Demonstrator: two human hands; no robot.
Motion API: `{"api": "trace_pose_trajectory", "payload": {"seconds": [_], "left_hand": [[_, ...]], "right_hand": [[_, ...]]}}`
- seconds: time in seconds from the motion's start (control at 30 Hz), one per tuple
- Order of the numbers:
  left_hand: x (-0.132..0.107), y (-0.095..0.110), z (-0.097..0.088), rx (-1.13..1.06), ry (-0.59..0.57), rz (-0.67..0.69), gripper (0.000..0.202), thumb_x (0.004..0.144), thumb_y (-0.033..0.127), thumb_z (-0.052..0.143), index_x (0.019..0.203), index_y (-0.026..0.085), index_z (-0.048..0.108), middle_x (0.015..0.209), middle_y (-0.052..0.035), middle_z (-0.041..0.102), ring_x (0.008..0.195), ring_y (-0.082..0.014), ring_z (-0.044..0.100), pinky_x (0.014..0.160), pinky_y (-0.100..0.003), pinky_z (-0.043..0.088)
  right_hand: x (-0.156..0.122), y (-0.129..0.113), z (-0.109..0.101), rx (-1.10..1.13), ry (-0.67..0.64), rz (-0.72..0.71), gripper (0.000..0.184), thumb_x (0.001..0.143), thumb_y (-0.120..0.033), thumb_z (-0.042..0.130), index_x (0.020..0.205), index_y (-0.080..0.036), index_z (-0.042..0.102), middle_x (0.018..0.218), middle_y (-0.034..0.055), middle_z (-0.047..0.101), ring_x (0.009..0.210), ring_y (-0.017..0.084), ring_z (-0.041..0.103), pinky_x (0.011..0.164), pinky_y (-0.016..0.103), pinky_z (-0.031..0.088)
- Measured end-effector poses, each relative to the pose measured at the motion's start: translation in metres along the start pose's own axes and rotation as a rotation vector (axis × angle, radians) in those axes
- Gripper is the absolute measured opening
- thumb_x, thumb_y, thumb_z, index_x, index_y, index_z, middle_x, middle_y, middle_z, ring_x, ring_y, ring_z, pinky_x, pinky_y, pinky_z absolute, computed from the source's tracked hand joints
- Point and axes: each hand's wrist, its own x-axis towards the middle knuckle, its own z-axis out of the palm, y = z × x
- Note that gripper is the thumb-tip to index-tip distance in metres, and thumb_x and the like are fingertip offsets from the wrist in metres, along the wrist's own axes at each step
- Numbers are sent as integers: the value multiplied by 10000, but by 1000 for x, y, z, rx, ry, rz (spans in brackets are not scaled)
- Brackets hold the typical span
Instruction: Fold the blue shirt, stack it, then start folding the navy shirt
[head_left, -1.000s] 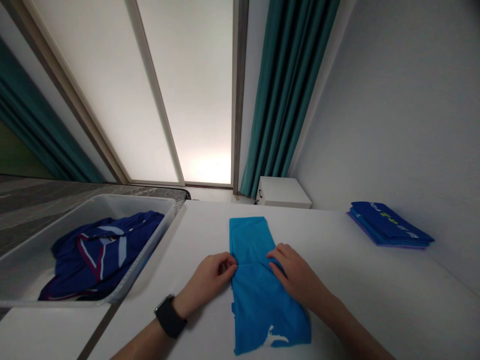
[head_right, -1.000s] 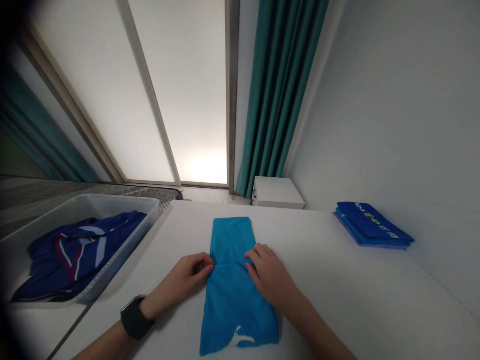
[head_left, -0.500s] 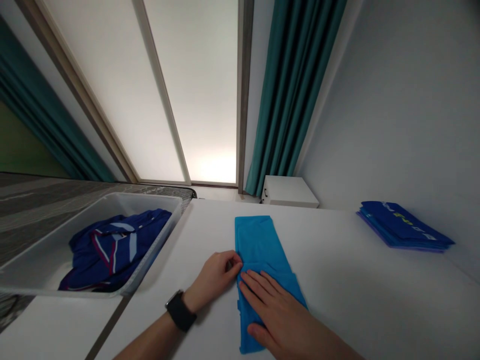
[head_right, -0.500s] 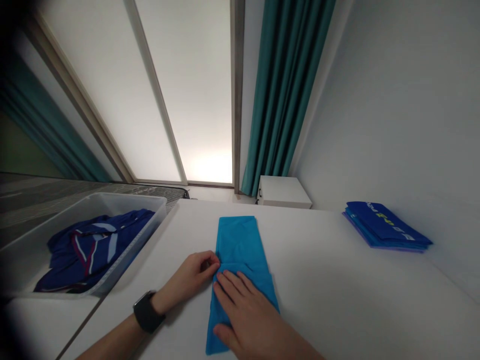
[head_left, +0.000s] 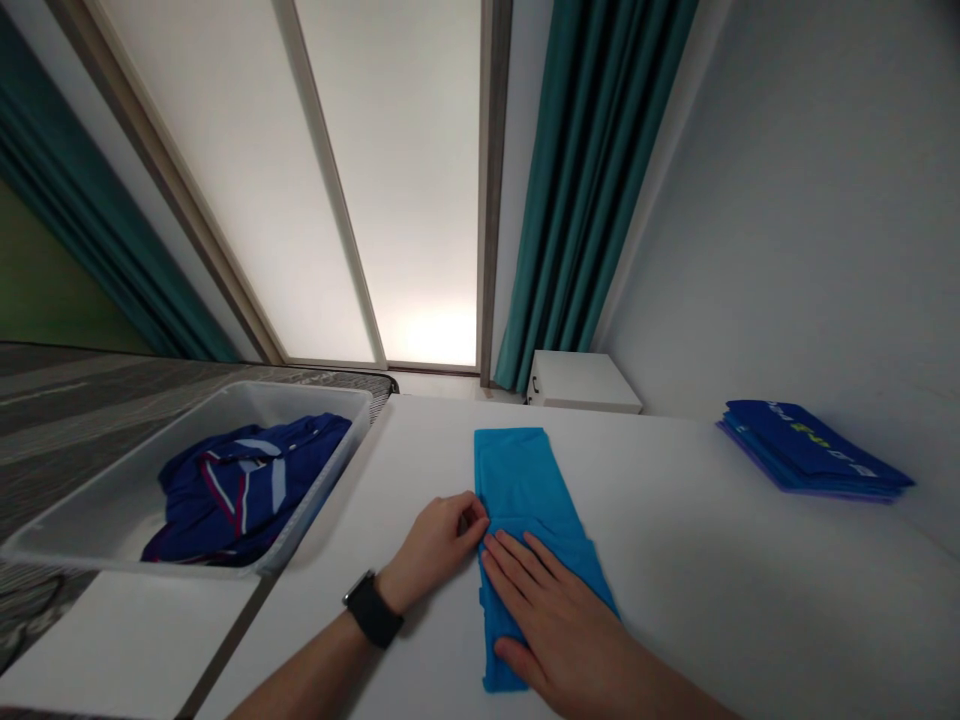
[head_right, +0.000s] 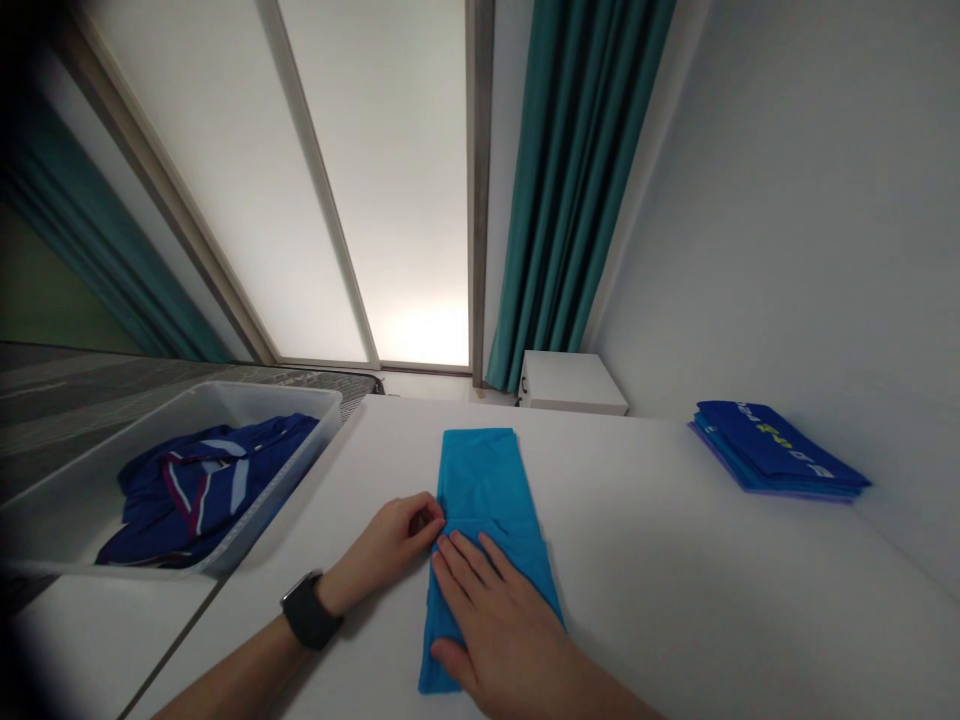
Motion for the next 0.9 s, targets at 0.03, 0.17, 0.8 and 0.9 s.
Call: {"api": "trace_pose_trajectory", "payload": {"seconds": [0.03, 0.17, 0.8, 0.9], "left_hand": [[0, 0, 0, 0, 4, 3, 189, 864, 304, 494, 824, 188, 638, 711, -15, 666, 660, -164, 595, 609, -248, 413], [0, 0, 0, -7, 9, 2, 193, 865, 305, 499, 812, 180, 635, 711, -17, 664, 659, -163, 587, 606, -247, 407], [-28, 33, -2, 183, -47, 464, 365, 952, 294, 458, 1299, 219, 542, 1279, -104, 595, 1162, -228, 544, 1023, -384, 440], [-40, 42, 12, 306, -178, 554, 548, 947, 342, 487, 1468, 234, 354, 1480, -83, 441, 1342, -253, 417, 1132, -429, 347]], "right_hand": [[0, 0, -1, 5, -2, 0, 643, 981, -483, 401, 1527, -214, 192, 1572, 58, 207, 1442, 263, 212, 1203, 472, 151], [1, 0, -8, 55, -48, 21, 626, 993, -479, 367, 1527, -206, 187, 1575, 63, 201, 1451, 244, 185, 1207, 453, 133], [-1, 70, -27, -32, 387, 316, 216, 954, -237, 416, 1004, -195, 621, 1009, 95, 623, 970, 234, 551, 887, 426, 428], [0, 75, -21, -44, 359, 325, 176, 936, -223, 437, 974, -194, 607, 985, 83, 605, 951, 222, 544, 871, 397, 422]]}}
